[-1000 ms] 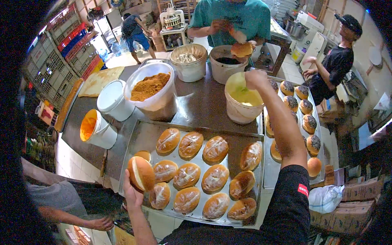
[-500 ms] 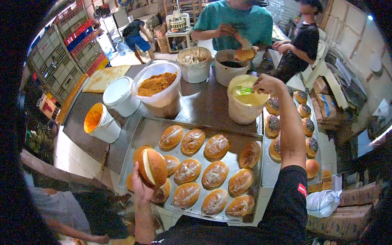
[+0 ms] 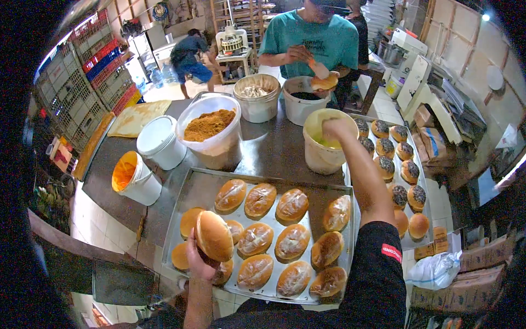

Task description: Preparing bread rolls by spreading cream and coating them with meat floss.

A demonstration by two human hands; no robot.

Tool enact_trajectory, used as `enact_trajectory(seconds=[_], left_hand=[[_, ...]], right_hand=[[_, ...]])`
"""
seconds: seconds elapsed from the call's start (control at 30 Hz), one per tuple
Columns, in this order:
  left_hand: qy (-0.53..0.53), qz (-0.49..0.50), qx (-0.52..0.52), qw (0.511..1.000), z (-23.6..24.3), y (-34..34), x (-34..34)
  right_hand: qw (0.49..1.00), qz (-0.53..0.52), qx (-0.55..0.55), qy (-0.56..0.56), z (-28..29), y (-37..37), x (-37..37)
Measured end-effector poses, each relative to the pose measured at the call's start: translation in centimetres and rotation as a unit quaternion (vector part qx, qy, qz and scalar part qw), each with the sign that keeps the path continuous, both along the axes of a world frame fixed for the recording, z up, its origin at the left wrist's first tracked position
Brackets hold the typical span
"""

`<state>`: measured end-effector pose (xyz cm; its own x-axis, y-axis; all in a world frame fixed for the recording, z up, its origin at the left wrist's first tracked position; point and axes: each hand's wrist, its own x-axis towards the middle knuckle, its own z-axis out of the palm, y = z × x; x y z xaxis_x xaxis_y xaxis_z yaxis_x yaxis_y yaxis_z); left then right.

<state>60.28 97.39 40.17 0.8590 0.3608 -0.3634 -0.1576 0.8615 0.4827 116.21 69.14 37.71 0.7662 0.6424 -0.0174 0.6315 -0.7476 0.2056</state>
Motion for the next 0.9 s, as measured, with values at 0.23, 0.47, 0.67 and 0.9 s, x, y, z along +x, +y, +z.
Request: enact_trajectory(seconds=[0.23,0.47,0.67,0.9], left_hand=[[0.03,0.074,0.001,0.997,-2.0,1.9,-3.0],[0.009,0.044,-0.022,0.999,-1.2,1.1,-0.5],[-0.033,0.006,0.016,0.999,-0.6,-1.5,4.3],[-0.027,0.028,0.034,0.999,-0.7,-4.9,6.8]], right_hand=[[0.882,0.436,-0.12,0.131,4.9,0.0,0.1],[0.82,-0.146,0.376,0.406,15.1,-3.8,-12.8],[0.677,-0.088,0.523,0.51,15.7,-0.6,-27.0],[0.53,-0.106,0.634,0.552,8.3,6.4,-43.3]])
